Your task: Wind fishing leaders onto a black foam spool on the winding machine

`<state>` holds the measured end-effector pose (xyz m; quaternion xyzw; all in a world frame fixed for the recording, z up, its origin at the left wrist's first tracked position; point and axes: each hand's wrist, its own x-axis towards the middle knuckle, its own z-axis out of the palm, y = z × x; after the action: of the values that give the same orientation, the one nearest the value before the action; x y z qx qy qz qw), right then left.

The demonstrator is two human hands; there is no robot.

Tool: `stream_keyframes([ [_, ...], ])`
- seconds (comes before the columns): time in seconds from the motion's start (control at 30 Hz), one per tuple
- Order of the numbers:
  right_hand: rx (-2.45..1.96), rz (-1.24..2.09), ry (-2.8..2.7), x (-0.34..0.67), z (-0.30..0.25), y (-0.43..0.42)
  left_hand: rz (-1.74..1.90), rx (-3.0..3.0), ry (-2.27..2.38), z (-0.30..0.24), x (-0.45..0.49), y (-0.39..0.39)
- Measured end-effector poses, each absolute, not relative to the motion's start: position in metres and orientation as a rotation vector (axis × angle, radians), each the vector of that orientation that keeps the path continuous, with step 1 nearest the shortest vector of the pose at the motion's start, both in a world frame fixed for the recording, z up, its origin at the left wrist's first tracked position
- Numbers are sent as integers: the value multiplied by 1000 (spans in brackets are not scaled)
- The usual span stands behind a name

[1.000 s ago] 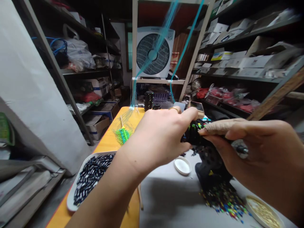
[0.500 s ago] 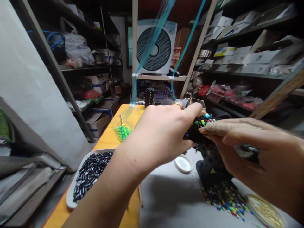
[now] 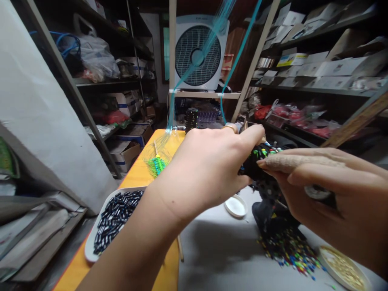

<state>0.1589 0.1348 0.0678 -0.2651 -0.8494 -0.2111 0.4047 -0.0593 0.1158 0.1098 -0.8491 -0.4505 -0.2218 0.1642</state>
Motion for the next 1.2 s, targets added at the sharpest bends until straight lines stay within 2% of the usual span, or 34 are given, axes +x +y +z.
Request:
stream_keyframes([
  [0.3,-303,-632,-2242,164,66,139,-656,-2421,-1264,109,-60,116],
  [0.5,-548,-470,-1992,163,68,138,-636,-2426,-1270,111,-60,114],
  [0.63,-623,-371,-2061,152,81,136,-640,-2442,-1277,113,-60,113],
  [1.2,-645,-633,-2057,137,74,131,-620,-2418,-1277,111,-62,112],
])
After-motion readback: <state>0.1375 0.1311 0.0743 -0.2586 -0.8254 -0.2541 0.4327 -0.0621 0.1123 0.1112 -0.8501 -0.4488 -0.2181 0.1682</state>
